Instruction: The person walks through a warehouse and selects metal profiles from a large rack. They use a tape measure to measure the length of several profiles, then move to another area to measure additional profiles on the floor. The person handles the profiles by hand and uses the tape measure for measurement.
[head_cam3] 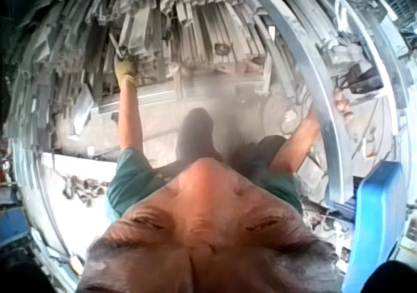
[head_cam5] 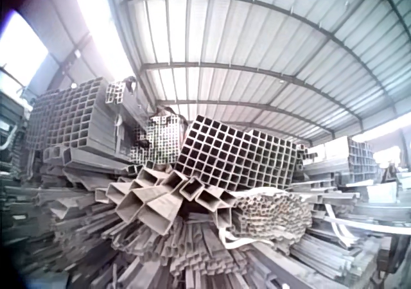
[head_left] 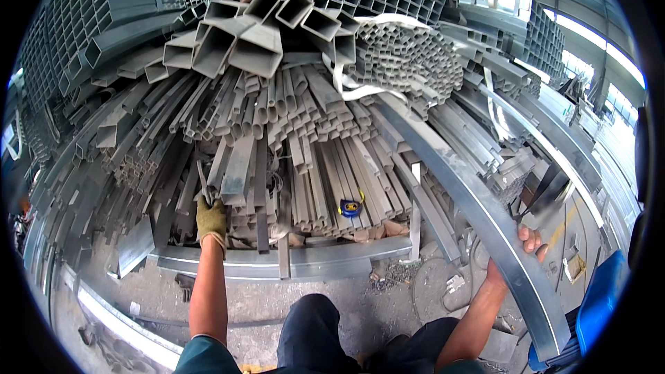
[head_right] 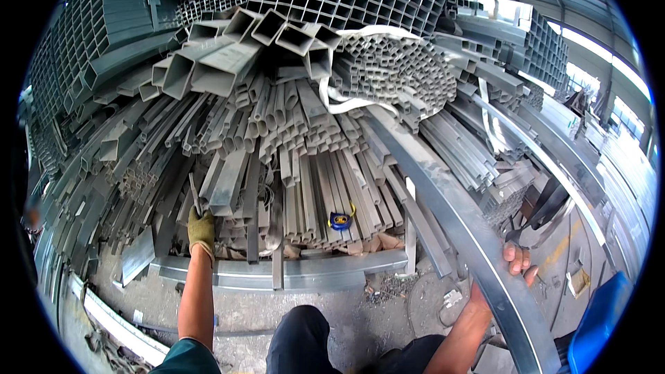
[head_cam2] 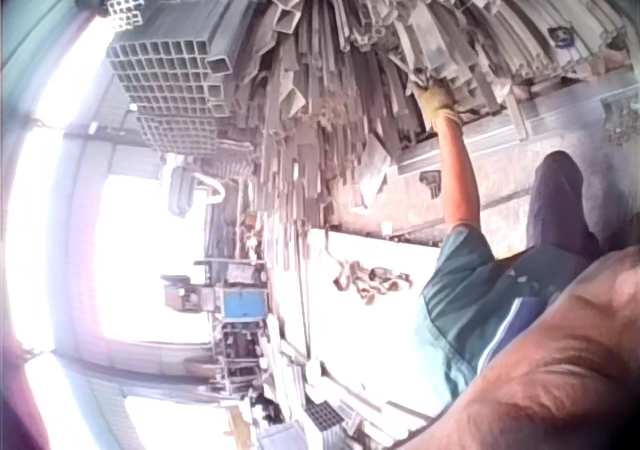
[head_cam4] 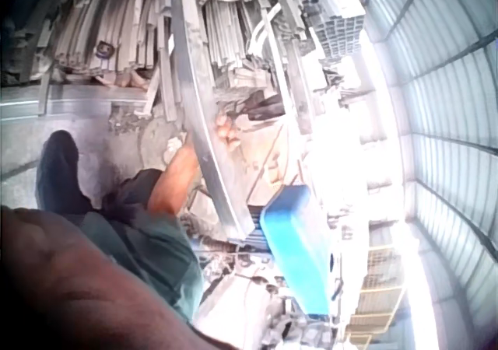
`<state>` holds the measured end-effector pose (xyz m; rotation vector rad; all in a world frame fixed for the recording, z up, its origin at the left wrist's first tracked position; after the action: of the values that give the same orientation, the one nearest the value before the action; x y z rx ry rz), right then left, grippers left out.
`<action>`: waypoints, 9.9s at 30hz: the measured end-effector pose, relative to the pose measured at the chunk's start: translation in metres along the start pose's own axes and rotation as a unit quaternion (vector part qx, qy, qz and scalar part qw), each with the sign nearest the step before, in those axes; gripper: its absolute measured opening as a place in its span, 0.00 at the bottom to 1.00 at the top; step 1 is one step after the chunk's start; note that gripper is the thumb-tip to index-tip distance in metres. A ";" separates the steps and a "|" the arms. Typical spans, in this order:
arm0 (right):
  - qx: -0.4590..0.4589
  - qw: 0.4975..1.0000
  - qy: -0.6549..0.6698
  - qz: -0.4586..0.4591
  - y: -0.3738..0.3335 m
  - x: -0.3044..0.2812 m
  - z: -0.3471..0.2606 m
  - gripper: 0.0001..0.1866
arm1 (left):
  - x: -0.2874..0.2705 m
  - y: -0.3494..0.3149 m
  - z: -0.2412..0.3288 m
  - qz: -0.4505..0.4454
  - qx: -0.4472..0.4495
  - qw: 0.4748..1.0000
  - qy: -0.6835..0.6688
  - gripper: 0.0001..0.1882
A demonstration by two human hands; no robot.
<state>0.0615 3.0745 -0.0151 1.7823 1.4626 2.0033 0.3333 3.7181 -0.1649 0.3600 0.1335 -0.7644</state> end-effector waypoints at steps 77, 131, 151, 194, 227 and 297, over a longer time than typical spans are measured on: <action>0.171 0.327 -0.781 -0.504 -0.123 -0.153 0.447 0.27 | -0.019 -0.010 -0.004 0.012 -0.072 0.992 0.098 0.24; 0.616 0.638 -0.236 0.398 -0.256 -0.160 0.206 0.22 | -0.003 0.012 -0.021 0.009 0.000 0.990 0.139 0.42; 0.524 0.404 -0.481 0.574 -0.300 0.159 -0.112 0.13 | -0.072 -0.057 0.073 -0.241 0.007 0.817 0.524 0.19; -0.167 0.097 -0.075 0.978 -0.729 0.661 -0.223 0.10 | -0.179 -0.745 0.285 -0.732 0.521 -0.046 0.437 0.19; -0.137 0.260 -0.113 0.949 -0.956 0.652 -0.798 0.11 | -0.457 -1.167 0.368 -0.720 0.503 0.141 0.457 0.19; 0.028 -0.033 -0.242 0.969 -2.328 1.398 -2.408 0.13 | -2.588 -3.173 0.405 -0.767 0.601 -0.141 0.174 0.11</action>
<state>-3.4867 3.8002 -0.2517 -1.4387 1.3638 0.3173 -3.7388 3.1495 -0.0041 -1.2827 -0.1448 1.5640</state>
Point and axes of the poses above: each hand's wrist, its own y-axis towards the middle knuckle, its own x-axis out of the palm, z = x × y, the point moved 10 cm from there along y, towards the middle knuckle, and after that the axes turned 9 degrees about z, right-handed, at the moved point
